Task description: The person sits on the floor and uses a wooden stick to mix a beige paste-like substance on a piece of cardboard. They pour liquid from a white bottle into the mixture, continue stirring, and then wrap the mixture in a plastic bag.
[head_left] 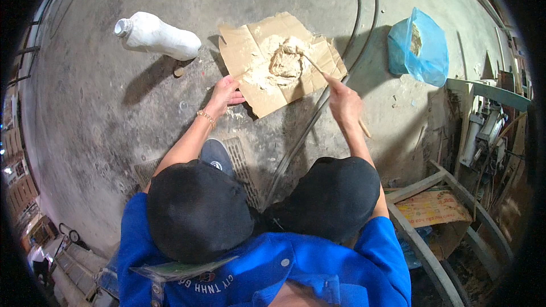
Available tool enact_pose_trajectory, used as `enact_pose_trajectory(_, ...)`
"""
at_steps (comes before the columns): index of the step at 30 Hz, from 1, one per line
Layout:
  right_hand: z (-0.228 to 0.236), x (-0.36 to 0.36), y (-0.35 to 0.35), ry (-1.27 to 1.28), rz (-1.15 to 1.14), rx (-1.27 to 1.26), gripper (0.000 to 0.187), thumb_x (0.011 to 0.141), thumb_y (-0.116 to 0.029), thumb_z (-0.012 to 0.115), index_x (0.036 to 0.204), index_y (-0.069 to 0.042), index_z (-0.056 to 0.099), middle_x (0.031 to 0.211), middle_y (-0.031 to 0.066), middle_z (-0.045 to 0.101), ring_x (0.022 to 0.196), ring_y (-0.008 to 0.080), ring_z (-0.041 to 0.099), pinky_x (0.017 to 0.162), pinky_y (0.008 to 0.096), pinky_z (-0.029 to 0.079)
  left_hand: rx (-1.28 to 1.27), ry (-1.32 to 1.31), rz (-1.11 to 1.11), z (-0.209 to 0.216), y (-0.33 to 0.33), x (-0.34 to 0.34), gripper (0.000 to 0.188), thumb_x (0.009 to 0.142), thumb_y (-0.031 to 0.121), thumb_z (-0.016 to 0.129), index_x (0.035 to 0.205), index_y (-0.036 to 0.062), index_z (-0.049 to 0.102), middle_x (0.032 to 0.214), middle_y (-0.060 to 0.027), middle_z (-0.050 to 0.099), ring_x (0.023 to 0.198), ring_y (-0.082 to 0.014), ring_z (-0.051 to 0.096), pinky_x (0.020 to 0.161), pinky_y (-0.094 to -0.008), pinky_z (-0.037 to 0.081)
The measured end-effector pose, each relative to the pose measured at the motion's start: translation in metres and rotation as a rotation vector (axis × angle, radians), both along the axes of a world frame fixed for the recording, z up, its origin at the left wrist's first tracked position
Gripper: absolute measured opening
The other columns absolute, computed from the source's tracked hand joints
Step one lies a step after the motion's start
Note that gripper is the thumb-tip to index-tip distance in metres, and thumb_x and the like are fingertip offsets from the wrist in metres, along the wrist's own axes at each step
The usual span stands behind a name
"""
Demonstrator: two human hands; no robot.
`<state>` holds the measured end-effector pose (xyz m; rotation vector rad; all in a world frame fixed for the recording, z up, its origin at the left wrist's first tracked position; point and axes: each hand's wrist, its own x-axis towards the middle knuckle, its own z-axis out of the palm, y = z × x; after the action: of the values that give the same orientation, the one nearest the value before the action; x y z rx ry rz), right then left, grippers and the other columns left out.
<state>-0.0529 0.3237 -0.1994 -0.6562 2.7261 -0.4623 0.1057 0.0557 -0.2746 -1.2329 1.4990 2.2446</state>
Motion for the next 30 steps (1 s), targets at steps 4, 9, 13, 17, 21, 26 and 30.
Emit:
enact_pose_trajectory(4, -0.017, 0.024, -0.012, -0.02, 0.191, -0.089, 0.031, 0.089, -0.019, 0.048, 0.114, -0.03, 0.061, 0.074, 0.0142, 0.064, 0.068, 0.0336, 0.063, 0.059, 0.0446, 0.049, 0.032, -0.043, 0.004, 0.001, 0.002, -0.003, 0.021, 0.091, 0.019, 0.049, 0.11, 0.0073, 0.051, 0.106, -0.0064, 0.062, 0.086, -0.0191, 0.066, 0.07, -0.0291, 0.055)
enact_pose_trajectory(9, -0.02, 0.045, 0.027, -0.145, 0.144, -0.116, 0.027, 0.088, -0.019, 0.055, 0.111, -0.029, 0.064, 0.081, 0.0144, 0.065, 0.072, 0.0328, 0.063, 0.061, 0.0413, 0.049, 0.039, -0.051, 0.014, 0.008, 0.003, -0.004, 0.022, 0.092, 0.019, 0.05, 0.111, 0.0077, 0.051, 0.107, -0.0066, 0.062, 0.086, -0.0193, 0.066, 0.069, -0.0282, 0.056)
enact_pose_trajectory(13, -0.014, 0.024, 0.059, -0.096, -0.044, -0.165, 0.027, 0.09, -0.021, 0.052, 0.111, -0.032, 0.064, 0.08, 0.0132, 0.066, 0.069, 0.0327, 0.063, 0.061, 0.0421, 0.048, 0.011, -0.09, -0.027, 0.007, -0.002, -0.005, 0.023, 0.092, 0.019, 0.05, 0.112, 0.0077, 0.051, 0.107, -0.007, 0.062, 0.085, -0.0191, 0.066, 0.068, -0.0283, 0.056)
enact_pose_trajectory(17, -0.01, 0.009, 0.047, -0.07, -0.108, -0.078, 0.026, 0.09, -0.023, 0.051, 0.111, -0.032, 0.064, 0.078, 0.0148, 0.064, 0.069, 0.0342, 0.062, 0.059, 0.0417, 0.047, 0.003, -0.093, 0.0, 0.007, 0.0, -0.005, 0.024, 0.091, 0.015, 0.049, 0.112, 0.0058, 0.051, 0.106, -0.0095, 0.063, 0.084, -0.0211, 0.067, 0.069, -0.0316, 0.057)
enact_pose_trajectory(21, -0.035, 0.002, 0.043, -0.007, -0.199, -0.24, 0.024, 0.091, -0.024, 0.051, 0.11, -0.031, 0.064, 0.078, 0.0151, 0.064, 0.07, 0.0346, 0.063, 0.058, 0.0409, 0.047, 0.021, -0.079, 0.008, 0.004, 0.003, -0.006, 0.025, 0.092, 0.017, 0.05, 0.114, 0.0064, 0.052, 0.106, -0.0084, 0.063, 0.084, -0.0197, 0.066, 0.068, -0.0298, 0.057)
enact_pose_trajectory(26, -0.074, 0.054, 0.021, -0.157, -0.211, -0.317, 0.025, 0.091, -0.017, 0.055, 0.114, -0.02, 0.063, 0.078, 0.0135, 0.064, 0.068, 0.0139, 0.061, 0.066, 0.0297, 0.048, -0.01, -0.094, 0.001, 0.005, 0.003, -0.006, 0.026, 0.092, 0.017, 0.05, 0.115, 0.0064, 0.051, 0.106, -0.0076, 0.063, 0.083, -0.0192, 0.066, 0.068, -0.0289, 0.057)
enact_pose_trajectory(30, -0.071, 0.059, 0.016, -0.365, -0.144, -0.561, 0.027, 0.091, -0.011, 0.053, 0.117, -0.009, 0.061, 0.08, 0.0016, 0.063, 0.069, 0.008, 0.051, 0.065, 0.0241, 0.044, -0.019, -0.087, 0.006, 0.012, 0.006, -0.011, 0.025, 0.091, 0.017, 0.05, 0.114, 0.0064, 0.052, 0.105, -0.0066, 0.063, 0.083, -0.0184, 0.067, 0.068, -0.0288, 0.056)
